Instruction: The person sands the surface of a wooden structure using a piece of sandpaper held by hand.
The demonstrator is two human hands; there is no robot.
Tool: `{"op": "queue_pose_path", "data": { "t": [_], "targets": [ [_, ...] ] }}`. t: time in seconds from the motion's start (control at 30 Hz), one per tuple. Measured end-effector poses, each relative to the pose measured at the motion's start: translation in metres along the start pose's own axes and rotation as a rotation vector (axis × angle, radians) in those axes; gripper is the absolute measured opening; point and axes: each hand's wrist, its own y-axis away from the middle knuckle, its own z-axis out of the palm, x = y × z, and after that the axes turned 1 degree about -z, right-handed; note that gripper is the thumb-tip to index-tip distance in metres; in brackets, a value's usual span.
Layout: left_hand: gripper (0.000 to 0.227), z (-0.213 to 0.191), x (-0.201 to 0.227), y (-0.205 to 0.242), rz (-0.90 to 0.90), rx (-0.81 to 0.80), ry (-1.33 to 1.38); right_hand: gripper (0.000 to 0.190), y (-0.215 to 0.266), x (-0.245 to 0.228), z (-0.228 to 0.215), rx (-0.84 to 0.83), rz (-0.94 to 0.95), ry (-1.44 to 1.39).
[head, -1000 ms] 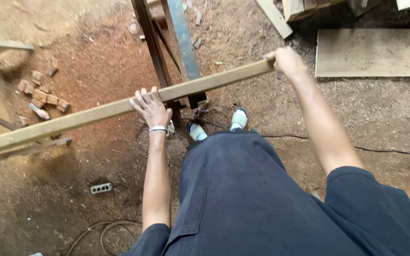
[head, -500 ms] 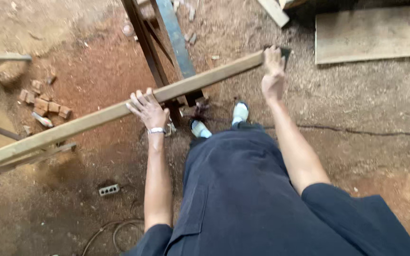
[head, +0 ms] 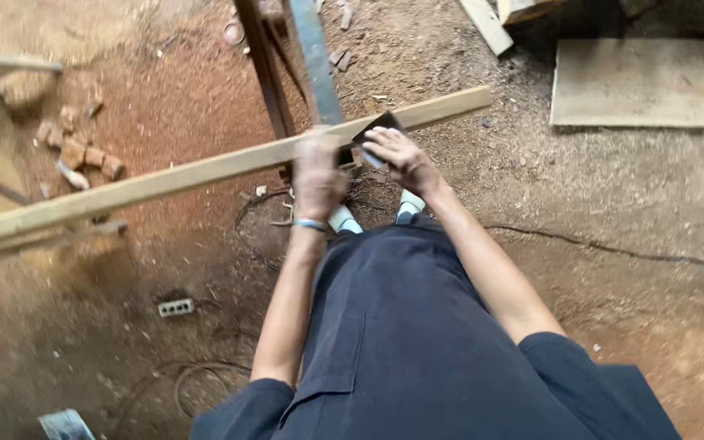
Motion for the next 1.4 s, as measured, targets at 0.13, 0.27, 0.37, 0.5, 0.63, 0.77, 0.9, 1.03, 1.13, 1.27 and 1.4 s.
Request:
{"op": "queue_pose_path", "data": {
  "t": [0.13, 0.27, 0.37, 0.5, 0.63, 0.77, 0.9, 1.03, 1.13, 1.27, 1.4],
  "targets": [
    [0.074, 0.039, 0.058, -0.011, 0.034, -0.202, 0.044, 0.037, 0.01, 0.016, 0.0, 0.181, -0.062, 0.266],
    [0.079, 0.071, 0.059, -0.024, 0.108, -0.181, 0.0, 0.025, 0.018, 0.031, 0.005, 0.295, 0.041, 0.102],
    [0.075, 0.081, 0.058, -0.021, 0.108, -0.145, 0.008, 0.032, 0.021, 0.046, -0.021, 0.121, 0.013, -0.089],
    [0.062, 0.077, 0.05, -0.017, 0.023, -0.082, -0.15, 0.037, 0.012, 0.064, -0.058, 0.087, -0.214, 0.141],
    [0.059, 0.054, 0.039, -0.011, -0.076, -0.003, -0.439, 0.071, 0.008, 0.077, -0.064, 0.201, -0.057, 0.664],
    [0.052, 0.053, 0.052, -0.024, -0.145, -0.03, -0.401, 0.072, 0.006, 0.103, -0.051, 0.082, -0.002, 0.663],
    [0.042, 0.064, 0.066, -0.036, -0.412, -0.109, -0.271, 0.066, 0.01, 0.132, -0.035, 0.121, -0.066, 0.682],
    [0.047, 0.089, 0.06, -0.033, -0.281, 0.074, -0.564, 0.069, 0.017, 0.131, -0.037, 0.257, -0.157, 0.656],
    [0.048, 0.104, 0.062, -0.027, -0.248, 0.004, -0.399, 0.065, 0.01, 0.134, -0.038, 0.244, -0.145, 0.669],
    [0.065, 0.109, 0.078, -0.014, -0.032, -0.164, -0.491, 0.042, 0.016, 0.132, -0.04, 0.191, -0.092, 0.709],
    [0.063, 0.067, 0.034, 0.01, -0.199, -0.129, -0.409, 0.061, 0.017, 0.122, -0.05, 0.2, -0.158, 0.671]
  ]
}}
